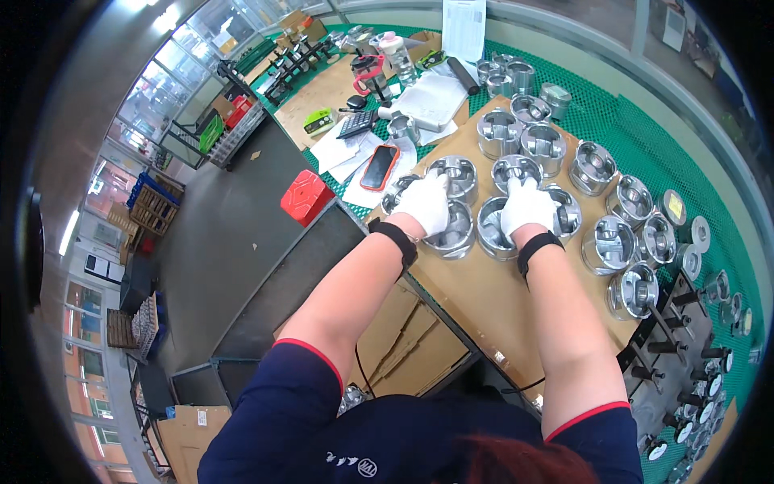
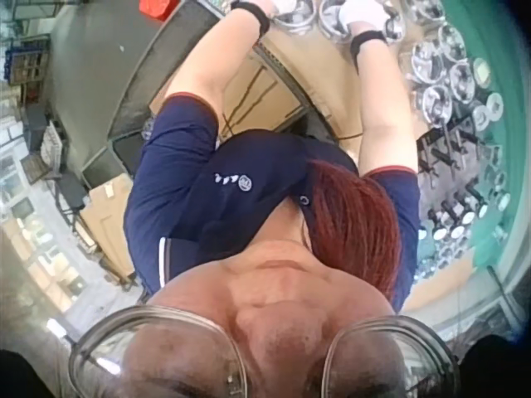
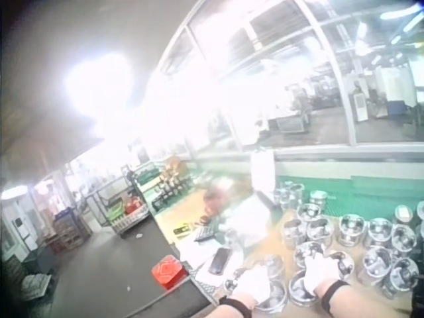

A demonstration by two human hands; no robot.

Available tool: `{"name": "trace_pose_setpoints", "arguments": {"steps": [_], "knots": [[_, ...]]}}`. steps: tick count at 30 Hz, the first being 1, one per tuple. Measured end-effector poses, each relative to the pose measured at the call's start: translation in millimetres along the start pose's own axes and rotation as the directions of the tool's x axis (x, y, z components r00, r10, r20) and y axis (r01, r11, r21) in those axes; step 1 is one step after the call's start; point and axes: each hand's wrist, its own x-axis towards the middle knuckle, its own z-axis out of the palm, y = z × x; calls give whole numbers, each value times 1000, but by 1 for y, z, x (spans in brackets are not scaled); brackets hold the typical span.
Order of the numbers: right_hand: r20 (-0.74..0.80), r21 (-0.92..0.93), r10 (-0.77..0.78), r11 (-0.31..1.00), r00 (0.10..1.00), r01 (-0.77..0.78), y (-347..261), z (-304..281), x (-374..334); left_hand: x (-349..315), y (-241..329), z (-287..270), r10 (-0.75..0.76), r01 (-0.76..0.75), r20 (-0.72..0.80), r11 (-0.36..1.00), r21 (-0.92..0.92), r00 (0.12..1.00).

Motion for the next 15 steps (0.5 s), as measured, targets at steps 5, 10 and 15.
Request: {"name": "trace_pose_setpoints", "arguments": {"steps": [5,10,15], "knots": [[-144,95,-119,986,982,134,9,13,5,-72,-8,-13,83,-240,-451,922,-303,889],[-164,95,-113,987,980,130,25,32,21,-247,-39,-9,-101,6,-256,938,-345,961],[-63,51,-140,988,988,143,22,48,36,-500,-89,61,-641,649,121,725,-230,758]]}}
